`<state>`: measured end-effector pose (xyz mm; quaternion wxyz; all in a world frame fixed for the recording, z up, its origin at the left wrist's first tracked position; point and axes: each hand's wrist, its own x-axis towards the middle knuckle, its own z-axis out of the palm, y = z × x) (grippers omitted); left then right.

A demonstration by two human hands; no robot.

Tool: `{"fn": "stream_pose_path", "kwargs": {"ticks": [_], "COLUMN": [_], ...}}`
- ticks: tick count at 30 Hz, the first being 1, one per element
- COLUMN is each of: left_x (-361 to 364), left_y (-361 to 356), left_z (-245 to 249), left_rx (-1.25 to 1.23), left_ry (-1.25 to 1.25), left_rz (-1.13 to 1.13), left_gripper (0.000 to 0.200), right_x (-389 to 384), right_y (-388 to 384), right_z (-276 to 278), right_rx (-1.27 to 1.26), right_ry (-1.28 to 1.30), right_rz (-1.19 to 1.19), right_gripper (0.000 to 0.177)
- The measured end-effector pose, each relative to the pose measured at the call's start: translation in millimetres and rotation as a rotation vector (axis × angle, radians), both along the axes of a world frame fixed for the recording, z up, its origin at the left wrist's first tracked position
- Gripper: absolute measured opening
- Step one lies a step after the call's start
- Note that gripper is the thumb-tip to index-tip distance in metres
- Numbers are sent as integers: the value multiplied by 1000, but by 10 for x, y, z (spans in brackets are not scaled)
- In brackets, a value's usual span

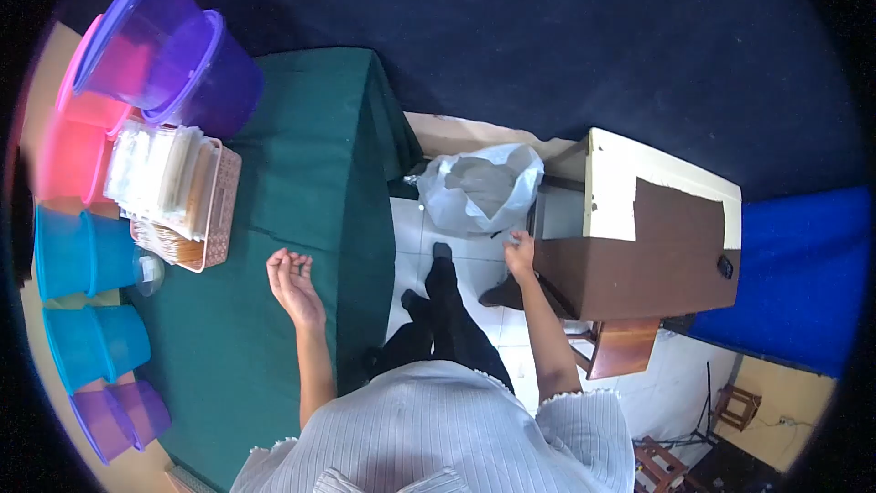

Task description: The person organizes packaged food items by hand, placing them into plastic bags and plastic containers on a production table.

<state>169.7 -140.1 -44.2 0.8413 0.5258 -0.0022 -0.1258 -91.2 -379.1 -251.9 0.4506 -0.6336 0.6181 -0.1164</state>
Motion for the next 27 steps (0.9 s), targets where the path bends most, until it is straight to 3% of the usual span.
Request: {"fn": "stream_pose_path", "kwargs": {"ticks": [6, 9, 14, 18, 20, 21, 22, 24, 25, 27], "left_x": [-80, -115, -126, -204, -278, -324, -366, -448, -486, -549], "left_y": [-279, -546, -934, -974, -942, -920, -895, -866, -867, -889], "left_z": [-7, -7, 91, 234, 274, 274, 278, 295, 296, 273], "left_rx": [137, 176, 219, 330, 400, 415, 435, 470, 492, 516], "left_ry": [-46, -29, -36, -73, -98, -93, -103, -113, -101, -84], "left_rz": [-75, -147, -22, 140, 179, 204, 201, 209, 217, 230], "left_gripper": [9, 9, 10, 10, 10, 10, 10, 10, 9, 9], "right_x": [-22, -9, 29, 195, 273, 326, 282, 171, 244, 296], "right_y": [-549, -950, -1546, -1890, -1894, -1926, -1966, -2006, -2009, -2017], "right_z": [-48, -109, -359, -586, -741, -637, -878, -1345, -1237, -1181], "right_rx": [-168, -69, 145, 285, 291, 347, 355, 420, 467, 431], "right_ry": [126, 174, 211, 325, 482, 480, 482, 38, 19, -19], "right_rz": [86, 88, 84, 396, 192, 216, 241, 238, 174, 206], "right_gripper": [26, 29, 27, 31, 30, 35, 35, 43, 49, 46]}}
